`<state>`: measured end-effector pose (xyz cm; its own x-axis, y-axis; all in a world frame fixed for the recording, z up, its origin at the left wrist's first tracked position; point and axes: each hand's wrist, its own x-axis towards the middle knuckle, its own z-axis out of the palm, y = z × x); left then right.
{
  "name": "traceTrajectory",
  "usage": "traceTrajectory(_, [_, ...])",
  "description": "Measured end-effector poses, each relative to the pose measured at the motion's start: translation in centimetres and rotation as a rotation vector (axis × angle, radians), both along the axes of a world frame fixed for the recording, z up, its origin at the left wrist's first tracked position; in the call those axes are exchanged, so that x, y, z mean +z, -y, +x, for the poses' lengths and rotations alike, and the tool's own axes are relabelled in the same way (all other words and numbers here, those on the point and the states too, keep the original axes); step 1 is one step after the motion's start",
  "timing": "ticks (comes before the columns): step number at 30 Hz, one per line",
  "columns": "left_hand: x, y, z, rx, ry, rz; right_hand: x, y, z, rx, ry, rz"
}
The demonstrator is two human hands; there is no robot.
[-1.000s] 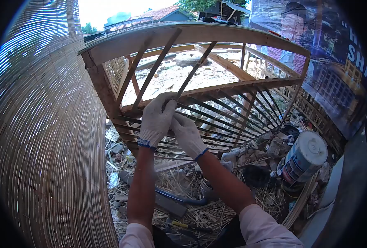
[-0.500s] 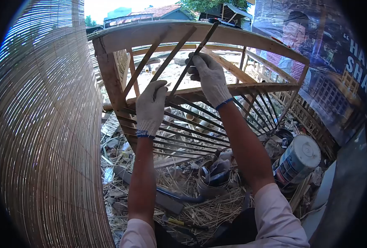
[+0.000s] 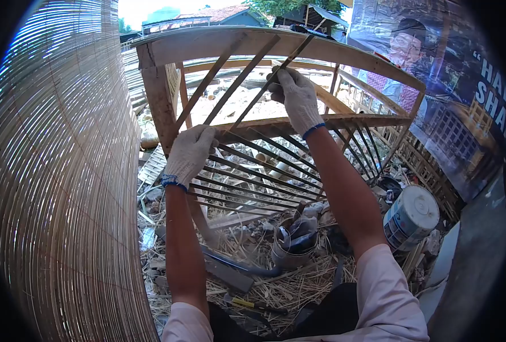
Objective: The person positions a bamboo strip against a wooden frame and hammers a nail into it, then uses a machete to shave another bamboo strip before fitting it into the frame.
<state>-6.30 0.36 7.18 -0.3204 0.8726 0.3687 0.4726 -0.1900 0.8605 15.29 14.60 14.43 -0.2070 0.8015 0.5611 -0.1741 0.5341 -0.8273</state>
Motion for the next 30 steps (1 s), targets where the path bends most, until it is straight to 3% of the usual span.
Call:
traceTrajectory(2, [0.0, 0.1, -0.5, 0.0, -0.16, -0.085, -0.1, 0.4, -0.6, 0.01, -0.021, -0.017])
traceTrajectory(18, [-0.5, 1.0, -1.0, -0.142, -0.186, -0.139, 0.2, 0.4, -1.7, 0.009, 0.036, 0.039])
traceTrajectory(21, [-0.5, 1.6, -0.7, -0.202, -0.116, -0.203, -0.2, 0.3, -2.1, 0.015, 0.023, 0.039])
traceTrajectory(24, [0.0, 1.7, -0.5, -0.314, -0.259, -0.464, -0.3, 0.2, -2.1, 0.017, 0.026, 0.039])
traceTrajectory(30, [-0.2, 1.8, 0.8, -0.336, -0.253, -0.481, -0.2, 0.3, -1.9, -0.006, 0.073, 0.081])
